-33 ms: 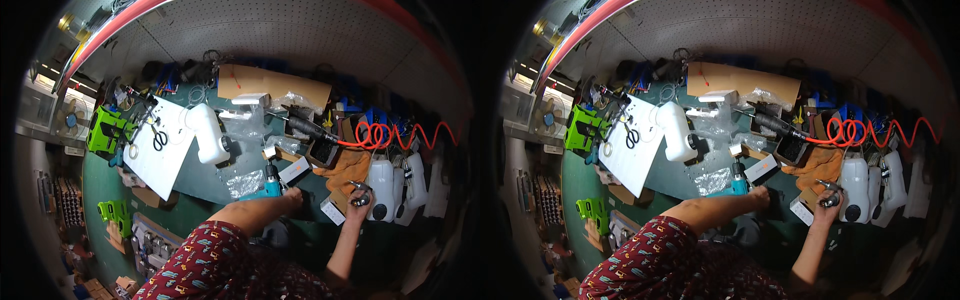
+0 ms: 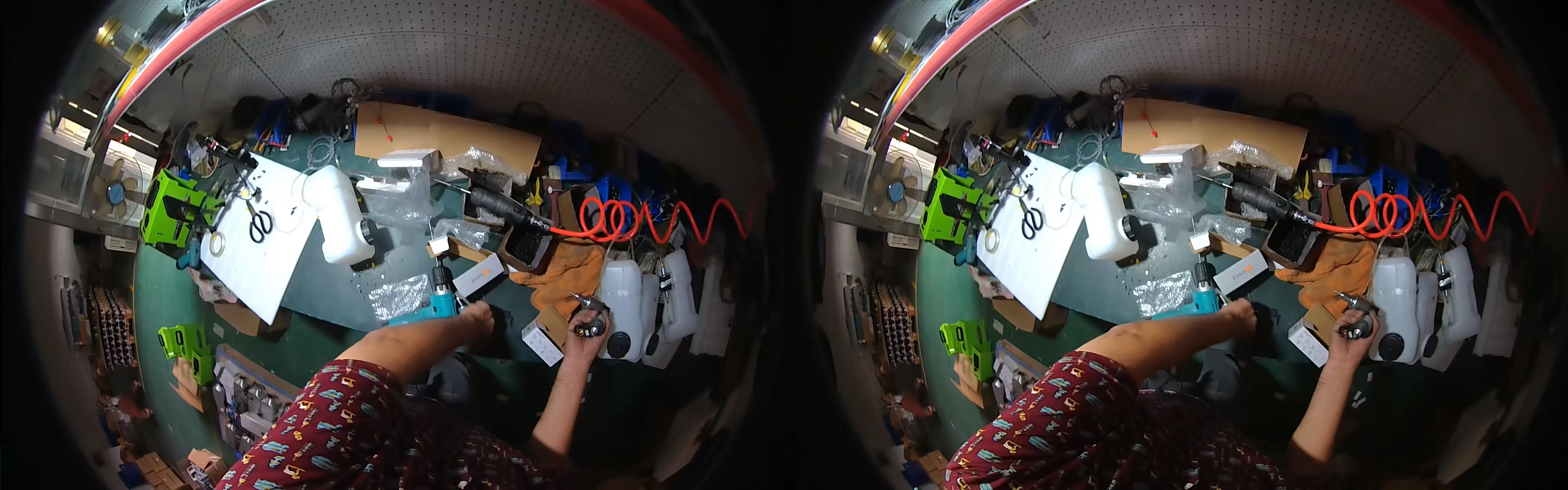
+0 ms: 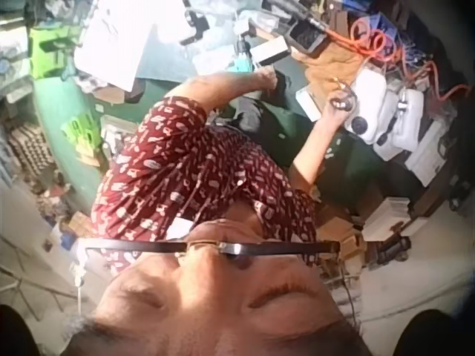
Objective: The person assembles a white plastic spray device by attaching a nozzle and clear tubing, cutting the tubing with scissors, and securing connections with tape. They handle multiple similar devices and components on a cluttered workbench.
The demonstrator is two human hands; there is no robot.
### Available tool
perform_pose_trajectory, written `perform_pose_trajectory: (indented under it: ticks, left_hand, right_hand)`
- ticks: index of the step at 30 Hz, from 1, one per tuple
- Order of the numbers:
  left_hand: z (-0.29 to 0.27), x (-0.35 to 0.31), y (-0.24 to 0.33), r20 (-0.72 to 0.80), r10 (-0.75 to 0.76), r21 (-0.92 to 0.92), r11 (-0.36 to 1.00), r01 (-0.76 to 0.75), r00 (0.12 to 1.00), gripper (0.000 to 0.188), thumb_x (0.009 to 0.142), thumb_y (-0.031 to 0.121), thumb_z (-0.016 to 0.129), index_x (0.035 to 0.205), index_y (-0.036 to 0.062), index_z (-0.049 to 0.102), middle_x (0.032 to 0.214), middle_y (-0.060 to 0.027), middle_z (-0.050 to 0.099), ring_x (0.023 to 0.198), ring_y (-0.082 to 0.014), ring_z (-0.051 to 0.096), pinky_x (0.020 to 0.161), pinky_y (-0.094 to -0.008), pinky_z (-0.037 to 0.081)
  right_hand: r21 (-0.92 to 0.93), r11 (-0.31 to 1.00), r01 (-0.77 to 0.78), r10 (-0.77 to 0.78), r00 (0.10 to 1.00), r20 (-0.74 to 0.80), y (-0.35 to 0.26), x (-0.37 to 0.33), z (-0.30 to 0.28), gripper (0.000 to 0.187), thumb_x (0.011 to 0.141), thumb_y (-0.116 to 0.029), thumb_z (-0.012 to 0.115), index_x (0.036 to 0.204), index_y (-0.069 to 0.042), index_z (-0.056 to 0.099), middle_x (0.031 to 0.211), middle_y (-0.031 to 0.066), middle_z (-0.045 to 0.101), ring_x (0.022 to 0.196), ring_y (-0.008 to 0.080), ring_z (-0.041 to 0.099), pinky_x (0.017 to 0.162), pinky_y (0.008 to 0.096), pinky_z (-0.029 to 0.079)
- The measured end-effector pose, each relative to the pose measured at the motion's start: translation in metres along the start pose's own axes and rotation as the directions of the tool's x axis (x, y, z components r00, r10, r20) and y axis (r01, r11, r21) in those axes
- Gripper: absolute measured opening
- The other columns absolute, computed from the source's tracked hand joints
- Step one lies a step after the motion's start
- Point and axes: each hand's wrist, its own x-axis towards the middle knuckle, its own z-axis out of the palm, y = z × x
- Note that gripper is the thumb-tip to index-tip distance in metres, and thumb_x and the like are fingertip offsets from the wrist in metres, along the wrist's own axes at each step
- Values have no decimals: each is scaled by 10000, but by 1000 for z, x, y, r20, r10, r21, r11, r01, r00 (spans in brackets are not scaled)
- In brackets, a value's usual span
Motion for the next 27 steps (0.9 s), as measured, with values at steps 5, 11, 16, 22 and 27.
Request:
perform_pose_trajectory:
  ticks: [5, 11, 16, 22, 27]
  left_hand:
    - [-5, -33, -11, -482, -382, -553, 830, 64, 788, 215, 898, 257, 709, 1057, 111, 714, 987, -103, 778, 993, -314, 749, 813, -442, 586]
    - [18, -147, -5, -354, -839, -629, -112, -769, 412, 195, 901, 185, 735, 969, 20, 657, 786, -43, 657, 741, -158, 650, 659, -346, 515]
    - [132, -310, 24, -94, -891, -137, -430, -892, 444, 246, 966, 238, 720, 1135, 93, 615, 847, 14, 633, 658, -75, 580, 532, -245, 454]
    - [326, -458, 131, 74, -983, 269, -140, -953, 165, 310, 1012, 300, 676, 1207, 61, 652, 1121, -148, 736, 989, -242, 745, 837, -417, 649]
    - [440, -513, 229, 307, -951, 503, 143, -853, 22, 399, 1044, 352, 659, 1349, 102, 597, 1304, -186, 678, 1158, -308, 710, 921, -463, 633]
  right_hand:
    - [39, 992, -120, 117, 991, 58, -3, -14, 21, 265, 959, -187, 710, 1147, -34, 601, 828, 42, 600, 740, 151, 605, 670, 299, 546]
    - [-281, 928, -244, 295, 943, 153, 52, -32, 57, 410, 1042, -211, 602, 1387, 5, 554, 895, 71, 599, 776, 162, 607, 676, 316, 540]
    - [-388, 782, -488, 553, 830, 71, 201, -62, 81, 361, 1058, -241, 598, 1377, -72, 598, 1205, 92, 689, 818, 175, 661, 653, 313, 545]
    - [-678, 474, -562, 688, 717, -114, 395, -125, 70, 356, 989, -188, 700, 1335, -126, 644, 1265, 97, 678, 747, 175, 690, 613, 315, 577]
    - [-714, 209, -668, 804, 533, -263, 551, -194, 45, 360, 964, -171, 721, 1317, -142, 657, 1335, 104, 667, 785, 191, 691, 621, 322, 591]
